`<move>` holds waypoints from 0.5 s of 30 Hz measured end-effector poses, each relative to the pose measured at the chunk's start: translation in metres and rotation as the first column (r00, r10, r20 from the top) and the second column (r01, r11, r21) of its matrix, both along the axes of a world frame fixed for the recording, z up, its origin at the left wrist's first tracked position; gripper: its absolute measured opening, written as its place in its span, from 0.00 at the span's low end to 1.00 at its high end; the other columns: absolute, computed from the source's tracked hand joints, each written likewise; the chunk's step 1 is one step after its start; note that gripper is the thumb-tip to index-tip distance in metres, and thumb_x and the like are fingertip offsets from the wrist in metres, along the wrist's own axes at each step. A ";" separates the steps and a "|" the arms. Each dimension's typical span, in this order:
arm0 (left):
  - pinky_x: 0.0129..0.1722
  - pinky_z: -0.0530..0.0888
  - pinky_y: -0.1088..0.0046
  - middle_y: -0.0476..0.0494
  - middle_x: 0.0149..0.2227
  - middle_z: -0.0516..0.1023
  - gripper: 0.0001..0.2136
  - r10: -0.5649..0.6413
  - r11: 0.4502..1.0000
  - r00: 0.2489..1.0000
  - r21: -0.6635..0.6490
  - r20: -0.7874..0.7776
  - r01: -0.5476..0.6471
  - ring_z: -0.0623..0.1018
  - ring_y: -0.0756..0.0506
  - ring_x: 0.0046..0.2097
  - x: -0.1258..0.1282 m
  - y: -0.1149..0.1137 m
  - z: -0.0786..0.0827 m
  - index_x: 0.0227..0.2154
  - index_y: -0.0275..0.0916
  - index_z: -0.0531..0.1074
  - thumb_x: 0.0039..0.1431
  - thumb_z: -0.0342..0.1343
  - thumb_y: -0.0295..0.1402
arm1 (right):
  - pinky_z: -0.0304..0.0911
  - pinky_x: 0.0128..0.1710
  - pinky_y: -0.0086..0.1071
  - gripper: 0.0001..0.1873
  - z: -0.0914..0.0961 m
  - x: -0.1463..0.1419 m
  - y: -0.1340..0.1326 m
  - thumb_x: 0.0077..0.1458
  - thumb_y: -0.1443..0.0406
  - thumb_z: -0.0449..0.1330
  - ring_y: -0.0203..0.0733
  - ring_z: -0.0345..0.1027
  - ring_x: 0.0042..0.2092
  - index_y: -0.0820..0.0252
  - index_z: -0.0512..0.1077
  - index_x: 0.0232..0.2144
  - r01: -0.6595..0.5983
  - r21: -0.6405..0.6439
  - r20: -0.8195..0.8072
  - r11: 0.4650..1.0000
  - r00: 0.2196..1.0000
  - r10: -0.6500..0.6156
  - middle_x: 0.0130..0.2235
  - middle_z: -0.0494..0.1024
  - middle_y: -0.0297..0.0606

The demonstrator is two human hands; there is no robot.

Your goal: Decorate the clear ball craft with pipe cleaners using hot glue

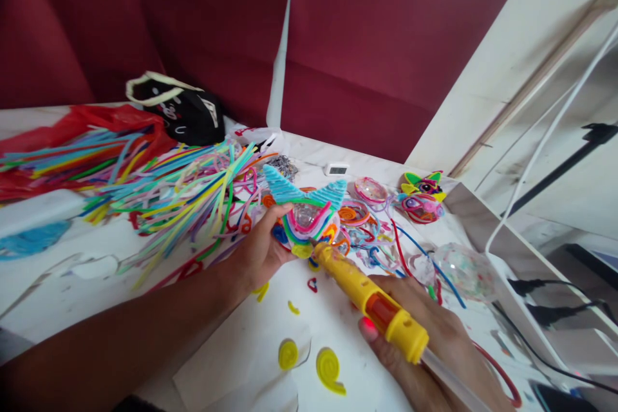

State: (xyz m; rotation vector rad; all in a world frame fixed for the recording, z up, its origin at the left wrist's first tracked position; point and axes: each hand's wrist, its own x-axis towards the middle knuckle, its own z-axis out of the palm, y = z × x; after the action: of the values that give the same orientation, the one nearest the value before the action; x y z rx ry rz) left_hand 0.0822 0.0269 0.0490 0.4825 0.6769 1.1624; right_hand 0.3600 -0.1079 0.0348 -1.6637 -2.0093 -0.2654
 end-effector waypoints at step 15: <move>0.46 0.80 0.58 0.42 0.43 0.85 0.21 -0.050 0.999 0.996 -0.012 -0.069 0.050 0.83 0.38 0.46 0.003 -0.005 -0.001 0.47 0.41 0.78 0.49 0.67 0.40 | 0.78 0.47 0.48 0.21 -0.018 -0.005 -0.002 0.61 0.45 0.56 0.58 0.75 0.54 0.40 0.79 0.50 -0.034 -0.015 0.061 0.999 0.998 0.035 0.55 0.80 0.38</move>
State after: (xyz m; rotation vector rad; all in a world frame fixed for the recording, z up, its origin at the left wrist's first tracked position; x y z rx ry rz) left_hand 0.0847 0.0215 0.0480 0.5307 0.7263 1.0987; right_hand 0.3548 -0.1099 0.0172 -1.6457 -2.0875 -0.2944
